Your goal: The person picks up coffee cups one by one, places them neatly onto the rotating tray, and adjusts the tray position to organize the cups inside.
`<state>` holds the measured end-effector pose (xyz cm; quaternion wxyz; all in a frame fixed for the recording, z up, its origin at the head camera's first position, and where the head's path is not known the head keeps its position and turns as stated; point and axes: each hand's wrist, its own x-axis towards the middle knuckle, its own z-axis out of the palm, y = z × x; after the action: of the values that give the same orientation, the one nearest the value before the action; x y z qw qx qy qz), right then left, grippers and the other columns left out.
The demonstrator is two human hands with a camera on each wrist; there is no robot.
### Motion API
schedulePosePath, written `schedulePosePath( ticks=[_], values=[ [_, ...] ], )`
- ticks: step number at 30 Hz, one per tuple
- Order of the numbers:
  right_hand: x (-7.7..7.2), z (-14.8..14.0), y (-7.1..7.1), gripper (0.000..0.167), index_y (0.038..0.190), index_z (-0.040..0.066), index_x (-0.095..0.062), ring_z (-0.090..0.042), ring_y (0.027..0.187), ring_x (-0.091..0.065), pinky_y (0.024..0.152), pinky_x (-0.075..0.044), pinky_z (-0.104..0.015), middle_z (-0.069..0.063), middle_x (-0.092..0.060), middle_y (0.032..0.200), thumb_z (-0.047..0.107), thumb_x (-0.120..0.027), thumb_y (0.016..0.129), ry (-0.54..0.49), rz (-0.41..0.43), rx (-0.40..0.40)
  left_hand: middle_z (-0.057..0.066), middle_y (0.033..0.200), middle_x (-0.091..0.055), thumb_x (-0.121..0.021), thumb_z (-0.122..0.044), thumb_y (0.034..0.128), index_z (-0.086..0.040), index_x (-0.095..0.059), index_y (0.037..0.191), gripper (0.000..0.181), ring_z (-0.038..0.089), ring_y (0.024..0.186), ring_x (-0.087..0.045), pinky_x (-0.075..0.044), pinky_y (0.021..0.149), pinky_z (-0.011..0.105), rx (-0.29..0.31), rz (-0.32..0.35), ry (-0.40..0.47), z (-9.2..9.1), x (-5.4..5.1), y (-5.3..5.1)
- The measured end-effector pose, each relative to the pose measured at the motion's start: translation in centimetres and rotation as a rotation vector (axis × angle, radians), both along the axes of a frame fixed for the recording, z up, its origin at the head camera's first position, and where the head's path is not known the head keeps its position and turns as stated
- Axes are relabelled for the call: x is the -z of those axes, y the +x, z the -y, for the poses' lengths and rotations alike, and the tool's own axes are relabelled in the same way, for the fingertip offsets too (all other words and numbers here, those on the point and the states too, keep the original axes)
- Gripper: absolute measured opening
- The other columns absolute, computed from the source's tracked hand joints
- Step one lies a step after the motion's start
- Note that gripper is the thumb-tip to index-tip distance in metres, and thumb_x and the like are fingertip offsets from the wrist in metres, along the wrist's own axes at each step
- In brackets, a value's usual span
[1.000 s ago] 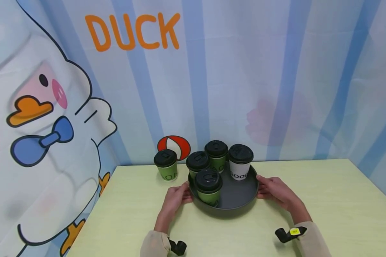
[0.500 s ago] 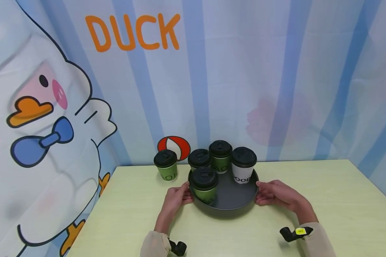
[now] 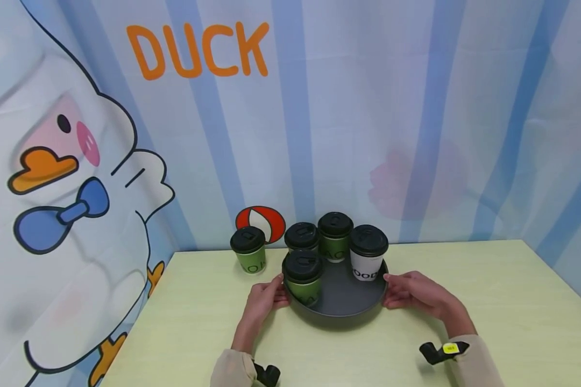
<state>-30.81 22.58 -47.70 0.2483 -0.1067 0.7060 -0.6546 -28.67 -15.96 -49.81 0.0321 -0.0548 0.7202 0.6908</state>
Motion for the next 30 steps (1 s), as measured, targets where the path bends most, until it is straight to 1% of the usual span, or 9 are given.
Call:
schedulePosePath(
  ticks=[3, 6, 8, 11, 15, 17, 21, 26, 30],
  values=[
    [0.06, -0.29, -0.07, 0.049, 0.122, -0.019, -0.058, -0.023, 0.094, -0.073, 0.09, -0.061, -0.038, -0.019, -0.071, 0.104, 0.028, -0.053, 0.11, -0.012, 0.003, -0.018, 0.011, 0.09, -0.072, -0.056, -0.038, 0.1072, 0.017, -0.065, 0.117, 0.057, 0.013, 0.077, -0.071, -0.063, 0.074, 0.028, -0.002, -0.001, -0.001, 0.04, 0.02, -0.04],
    [0.1, -0.27, -0.21, 0.057, 0.132, -0.022, -0.051, -0.022, 0.098, -0.072, 0.093, -0.06, -0.037, -0.018, -0.069, 0.109, 0.031, -0.055, 0.109, -0.033, 0.001, 0.011, 0.011, 0.09, -0.072, -0.056, -0.038, 0.1072, 0.017, -0.065, 0.117, 0.056, 0.013, 0.077, -0.071, -0.063, 0.074, 0.028, 0.002, -0.005, 0.001, 0.1, -0.01, -0.14],
    [0.1, -0.17, -0.27, 0.061, 0.136, -0.023, -0.047, -0.02, 0.098, -0.072, 0.094, -0.059, -0.037, -0.017, -0.068, 0.11, 0.031, -0.055, 0.109, -0.045, 0.001, 0.032, 0.011, 0.09, -0.072, -0.055, -0.037, 0.1073, 0.017, -0.065, 0.118, 0.056, 0.013, 0.078, -0.071, -0.063, 0.075, 0.028, 0.008, -0.008, 0.002, 0.12, -0.04, -0.19],
    [0.1, -0.15, -0.24, 0.06, 0.135, -0.023, -0.047, -0.021, 0.096, -0.072, 0.092, -0.06, -0.037, -0.017, -0.068, 0.107, 0.031, -0.055, 0.109, -0.037, 0.006, 0.032, 0.011, 0.09, -0.072, -0.055, -0.037, 0.1073, 0.017, -0.065, 0.117, 0.056, 0.013, 0.077, -0.071, -0.063, 0.075, 0.028, 0.012, -0.011, 0.001, 0.15, 0.03, -0.25],
    [0.07, -0.32, -0.04, 0.055, 0.129, -0.022, -0.049, -0.023, 0.093, -0.073, 0.092, -0.06, -0.038, -0.018, -0.071, 0.103, 0.028, -0.056, 0.109, -0.034, 0.006, -0.005, 0.01, 0.089, -0.072, -0.055, -0.036, 0.1072, 0.016, -0.066, 0.117, 0.055, 0.012, 0.076, -0.072, -0.063, 0.074, 0.028, 0.006, -0.006, -0.008, 0.17, 0.19, -0.3],
    [0.07, -0.36, -0.03, 0.055, 0.13, -0.023, -0.048, -0.023, 0.095, -0.073, 0.093, -0.06, -0.039, -0.018, -0.071, 0.103, 0.027, -0.056, 0.109, -0.044, 0.011, -0.011, 0.009, 0.089, -0.072, -0.055, -0.036, 0.1074, 0.016, -0.066, 0.117, 0.054, 0.013, 0.076, -0.072, -0.063, 0.075, 0.029, 0.006, -0.008, -0.009, 0.14, 0.1, -0.23],
    [0.05, -0.3, -0.12, 0.057, 0.134, -0.023, -0.045, -0.021, 0.096, -0.072, 0.094, -0.059, -0.038, -0.017, -0.069, 0.104, 0.027, -0.057, 0.108, -0.067, 0.029, 0.007, 0.011, 0.09, -0.072, -0.055, -0.036, 0.1076, 0.017, -0.065, 0.117, 0.055, 0.013, 0.077, -0.071, -0.063, 0.075, 0.03, 0.011, -0.015, -0.003, 0.13, -0.08, -0.07],
    [0.14, -0.42, -0.01, 0.053, 0.128, -0.023, -0.049, -0.022, 0.094, -0.073, 0.093, -0.06, -0.038, -0.017, -0.071, 0.102, 0.026, -0.057, 0.108, -0.058, 0.029, -0.013, 0.011, 0.092, -0.072, -0.055, -0.036, 0.1073, 0.016, -0.066, 0.118, 0.054, 0.013, 0.078, -0.071, -0.063, 0.076, 0.029, 0.007, -0.007, -0.002, 0.12, -0.03, 0.02],
    [0.31, -0.57, -0.01, 0.055, 0.131, -0.024, -0.046, -0.021, 0.096, -0.073, 0.094, -0.059, -0.037, -0.017, -0.071, 0.105, 0.025, -0.056, 0.108, -0.077, 0.03, -0.012, 0.012, 0.092, -0.072, -0.055, -0.036, 0.1073, 0.017, -0.065, 0.118, 0.055, 0.013, 0.079, -0.071, -0.063, 0.076, 0.029, 0.013, -0.006, -0.004, 0.04, -0.04, -0.01]
  ],
)
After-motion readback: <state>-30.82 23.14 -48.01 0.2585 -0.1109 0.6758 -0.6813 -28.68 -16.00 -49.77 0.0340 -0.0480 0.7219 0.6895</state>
